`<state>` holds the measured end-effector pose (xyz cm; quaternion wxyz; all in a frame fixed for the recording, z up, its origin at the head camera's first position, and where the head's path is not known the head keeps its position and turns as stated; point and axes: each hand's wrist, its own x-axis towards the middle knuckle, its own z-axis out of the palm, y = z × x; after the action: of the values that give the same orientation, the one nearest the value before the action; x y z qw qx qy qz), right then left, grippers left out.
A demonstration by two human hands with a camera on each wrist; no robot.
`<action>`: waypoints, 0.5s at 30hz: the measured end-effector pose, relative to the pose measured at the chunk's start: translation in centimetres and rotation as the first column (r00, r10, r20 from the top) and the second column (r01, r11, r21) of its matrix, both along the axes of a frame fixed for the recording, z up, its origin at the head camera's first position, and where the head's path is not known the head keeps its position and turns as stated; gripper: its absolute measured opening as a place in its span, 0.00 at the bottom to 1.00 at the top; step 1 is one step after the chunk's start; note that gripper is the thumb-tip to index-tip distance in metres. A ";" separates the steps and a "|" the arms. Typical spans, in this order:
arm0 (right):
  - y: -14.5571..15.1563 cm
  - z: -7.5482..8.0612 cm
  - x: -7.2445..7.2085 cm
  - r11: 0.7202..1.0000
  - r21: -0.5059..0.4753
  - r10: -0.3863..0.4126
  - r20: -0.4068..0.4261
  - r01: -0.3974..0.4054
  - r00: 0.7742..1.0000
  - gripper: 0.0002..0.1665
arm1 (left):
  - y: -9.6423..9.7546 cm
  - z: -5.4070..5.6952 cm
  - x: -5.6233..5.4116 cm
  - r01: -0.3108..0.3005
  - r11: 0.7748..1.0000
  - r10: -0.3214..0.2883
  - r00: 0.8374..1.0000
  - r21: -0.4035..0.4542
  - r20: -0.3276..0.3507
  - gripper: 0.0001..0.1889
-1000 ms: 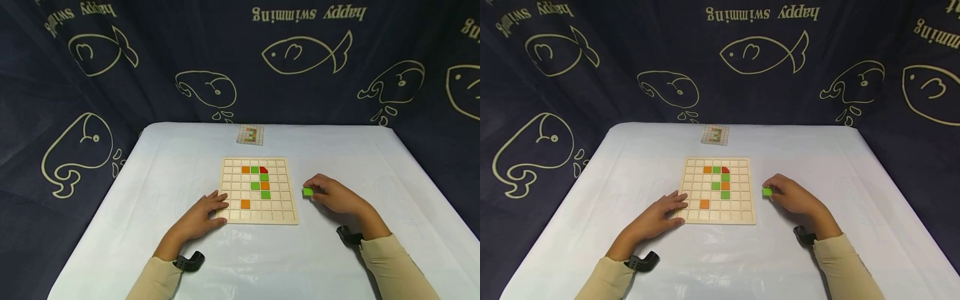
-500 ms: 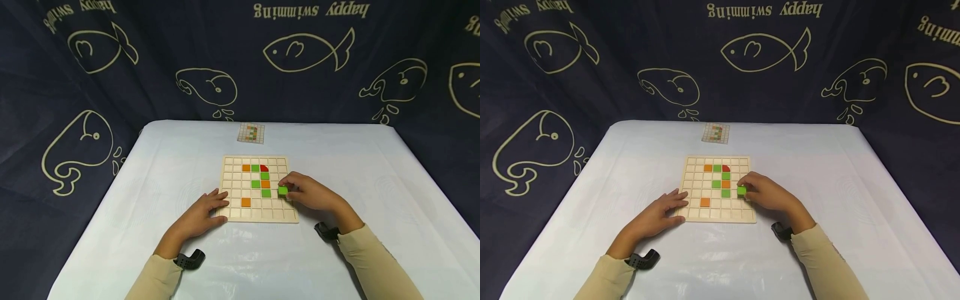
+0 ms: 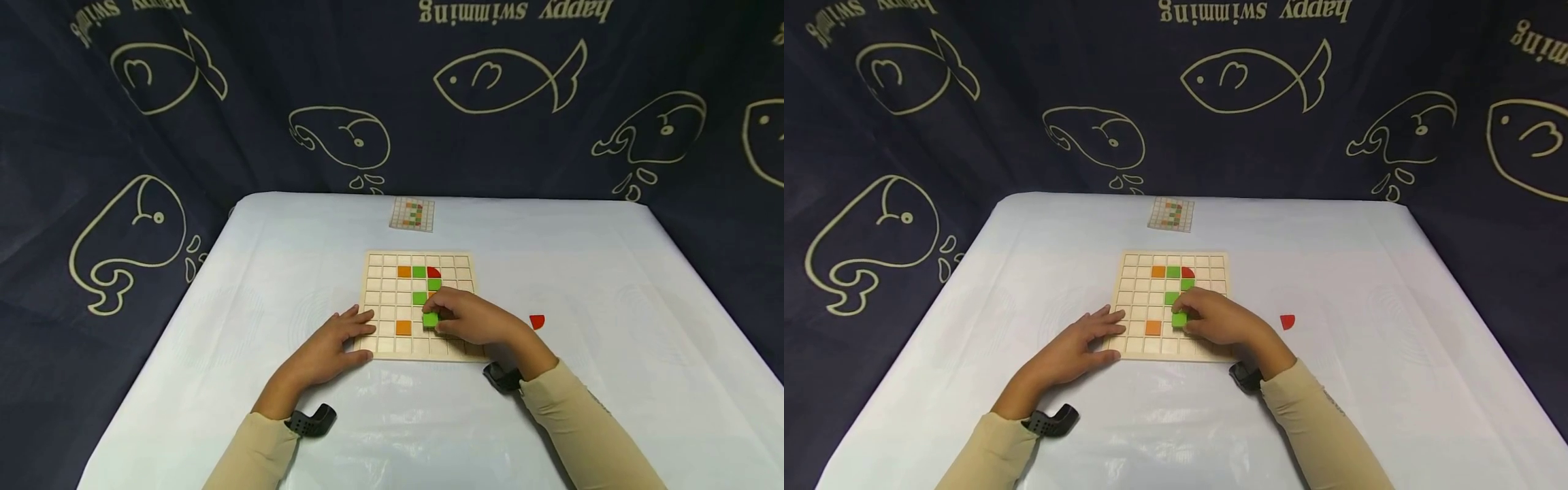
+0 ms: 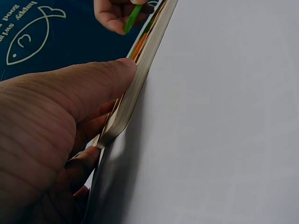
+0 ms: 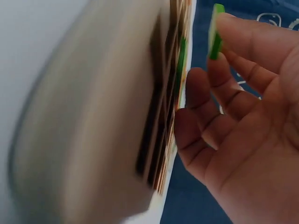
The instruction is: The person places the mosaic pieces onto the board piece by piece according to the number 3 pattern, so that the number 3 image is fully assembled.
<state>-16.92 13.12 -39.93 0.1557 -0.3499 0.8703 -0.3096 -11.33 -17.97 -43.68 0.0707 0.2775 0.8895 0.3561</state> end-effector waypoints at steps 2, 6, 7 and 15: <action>-0.4 -0.1 0.1 1.000 0.013 0.004 -0.002 -0.004 1.000 0.15 | 0.0 0.1 0.0 0.000 1.000 0.000 1.000 0.002 0.003 0.25; -1.2 -0.3 0.3 1.000 0.029 0.012 -0.013 -0.012 1.000 0.14 | 0.1 0.0 0.0 -0.003 1.000 0.003 1.000 0.005 0.008 0.25; -1.3 -0.4 0.3 0.999 0.034 0.015 -0.019 -0.014 1.000 0.14 | 0.1 0.0 0.1 -0.004 1.000 0.004 1.000 0.005 0.009 0.25; -2.1 -0.8 0.4 0.998 0.050 0.050 -0.108 -0.045 0.993 0.14 | 0.2 0.1 0.1 -0.005 1.000 0.005 1.000 0.008 0.007 0.24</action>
<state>-16.54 11.01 -40.72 0.1233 -0.3830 0.8761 -0.2657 -11.28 -17.81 -43.55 0.0719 0.2744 0.8885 0.3607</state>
